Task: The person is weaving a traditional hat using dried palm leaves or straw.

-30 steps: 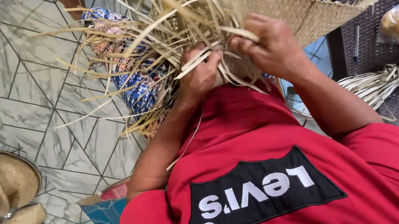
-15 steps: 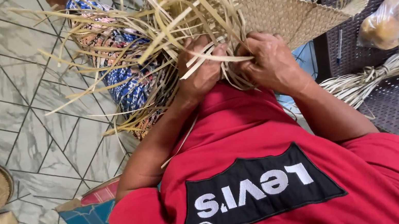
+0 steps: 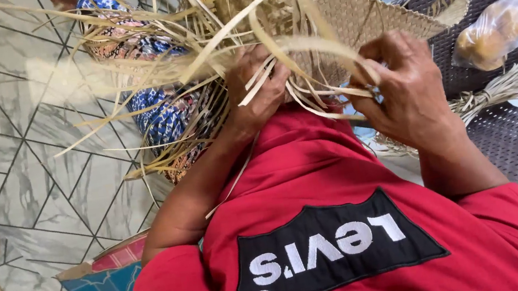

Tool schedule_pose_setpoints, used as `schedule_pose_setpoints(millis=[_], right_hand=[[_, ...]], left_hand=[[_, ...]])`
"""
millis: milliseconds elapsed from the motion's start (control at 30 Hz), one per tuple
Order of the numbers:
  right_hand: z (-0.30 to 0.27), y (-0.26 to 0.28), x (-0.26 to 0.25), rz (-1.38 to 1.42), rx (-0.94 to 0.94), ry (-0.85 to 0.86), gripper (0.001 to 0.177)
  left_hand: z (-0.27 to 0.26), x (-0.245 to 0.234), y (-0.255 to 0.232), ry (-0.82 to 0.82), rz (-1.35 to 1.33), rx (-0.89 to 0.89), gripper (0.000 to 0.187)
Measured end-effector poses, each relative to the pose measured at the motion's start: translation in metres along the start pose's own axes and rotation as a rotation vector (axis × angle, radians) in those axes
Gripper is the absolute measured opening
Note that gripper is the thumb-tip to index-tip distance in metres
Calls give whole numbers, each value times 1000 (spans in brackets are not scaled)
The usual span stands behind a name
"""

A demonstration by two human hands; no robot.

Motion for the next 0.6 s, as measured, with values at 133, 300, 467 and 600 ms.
schedule_pose_setpoints(millis=[133,300,467,600], right_hand=[[3,23,-36,350,108,168,14],[-14,14,-28,309,99,237,8],[-24,-11,28,1018,12,892,83],[-47,-89,45,1059,190,774,70]], left_hand=[[0,-4,3,69,-286,-98,15],[-1,-1,2,84,-420,-133,17],[-39,2,7,-119,-220,335,30],[-3,4,6,21,-217,-111,18]])
Point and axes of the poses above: each hand's wrist, its own z-axis towards the middle knuckle, its own x-axis out of the palm, y = z × x, the point moved 5 cm from there along z, towards the middle knuckle, and after that the axes turned 4 degrees about y, right-handed, at the moved point
